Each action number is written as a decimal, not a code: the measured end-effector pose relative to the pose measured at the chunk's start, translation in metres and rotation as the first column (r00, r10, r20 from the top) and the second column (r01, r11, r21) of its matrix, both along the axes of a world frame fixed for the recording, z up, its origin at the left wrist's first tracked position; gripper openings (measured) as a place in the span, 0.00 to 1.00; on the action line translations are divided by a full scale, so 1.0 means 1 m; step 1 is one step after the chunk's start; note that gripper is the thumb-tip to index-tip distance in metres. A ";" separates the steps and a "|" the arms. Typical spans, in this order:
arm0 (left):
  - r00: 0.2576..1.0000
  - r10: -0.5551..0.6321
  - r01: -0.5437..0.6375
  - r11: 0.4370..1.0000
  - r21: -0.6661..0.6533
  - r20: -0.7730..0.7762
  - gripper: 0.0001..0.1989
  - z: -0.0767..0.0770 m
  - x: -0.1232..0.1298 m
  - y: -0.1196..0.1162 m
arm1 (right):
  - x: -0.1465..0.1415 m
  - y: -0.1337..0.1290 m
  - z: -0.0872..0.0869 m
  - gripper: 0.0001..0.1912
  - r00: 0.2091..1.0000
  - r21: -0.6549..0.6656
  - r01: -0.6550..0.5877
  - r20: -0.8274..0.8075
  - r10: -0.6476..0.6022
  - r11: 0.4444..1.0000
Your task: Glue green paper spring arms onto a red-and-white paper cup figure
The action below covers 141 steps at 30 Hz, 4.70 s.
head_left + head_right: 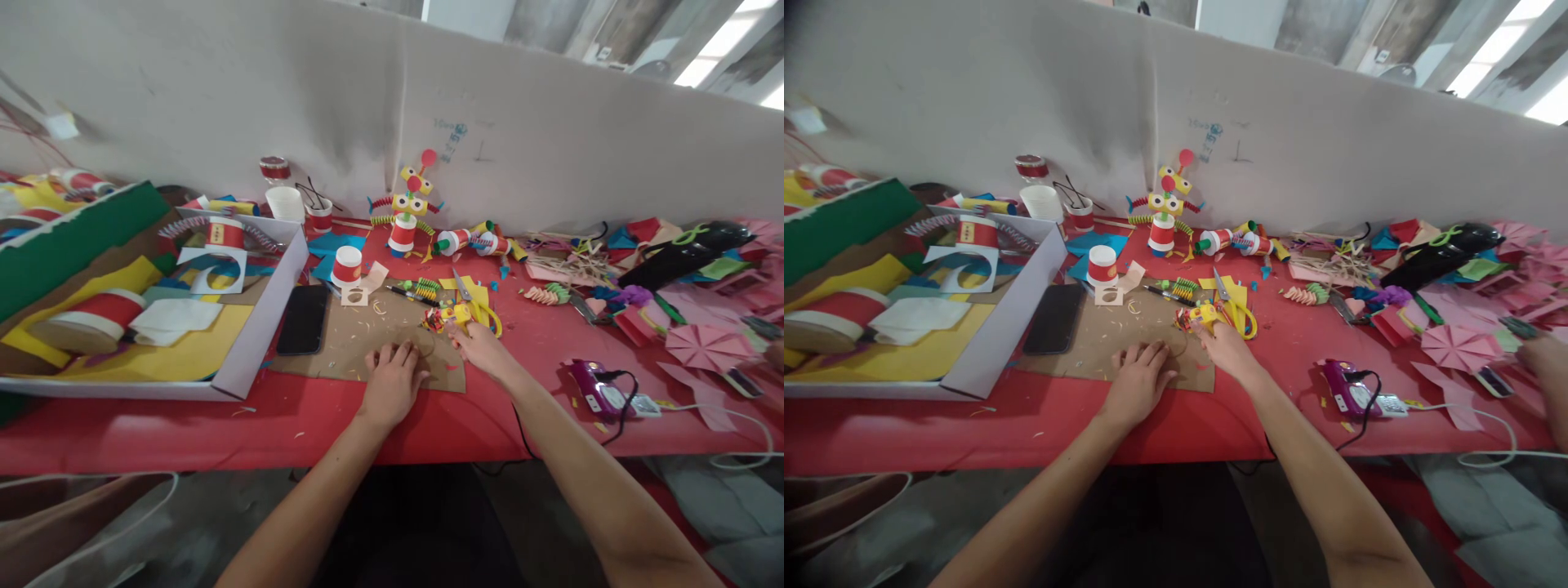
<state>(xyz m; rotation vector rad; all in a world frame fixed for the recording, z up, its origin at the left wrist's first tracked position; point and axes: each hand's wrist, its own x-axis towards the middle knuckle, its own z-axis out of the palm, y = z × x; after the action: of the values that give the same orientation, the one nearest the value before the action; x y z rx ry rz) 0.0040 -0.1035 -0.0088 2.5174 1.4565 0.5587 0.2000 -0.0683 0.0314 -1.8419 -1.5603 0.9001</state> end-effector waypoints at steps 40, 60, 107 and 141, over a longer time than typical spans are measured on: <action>0.999 0.029 -0.028 0.999 0.025 -0.038 0.20 0.001 0.000 -0.002 | 0.007 -0.021 0.015 0.23 0.971 -0.085 -0.041 0.232 0.060 0.996; 0.999 0.027 -0.026 0.999 0.044 -0.029 0.19 -0.003 0.000 -0.001 | 0.004 -0.037 0.032 0.23 0.944 -0.123 -0.049 0.319 0.086 0.991; 1.000 0.024 -0.024 1.000 0.005 0.015 0.19 -0.001 0.000 -0.001 | 0.000 -0.050 0.035 0.23 0.871 -0.082 -0.182 0.449 0.199 0.980; 0.989 0.094 -0.093 0.996 0.014 -0.112 0.26 0.010 -0.033 -0.006 | -0.038 0.002 0.029 0.28 0.904 -0.045 -0.156 0.396 0.161 0.987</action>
<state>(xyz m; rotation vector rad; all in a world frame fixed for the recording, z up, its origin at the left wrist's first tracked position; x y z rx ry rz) -0.0288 -0.1097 0.0011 2.5351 1.6216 0.4452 0.1624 -0.0664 0.0603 -2.0206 -1.9786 0.6245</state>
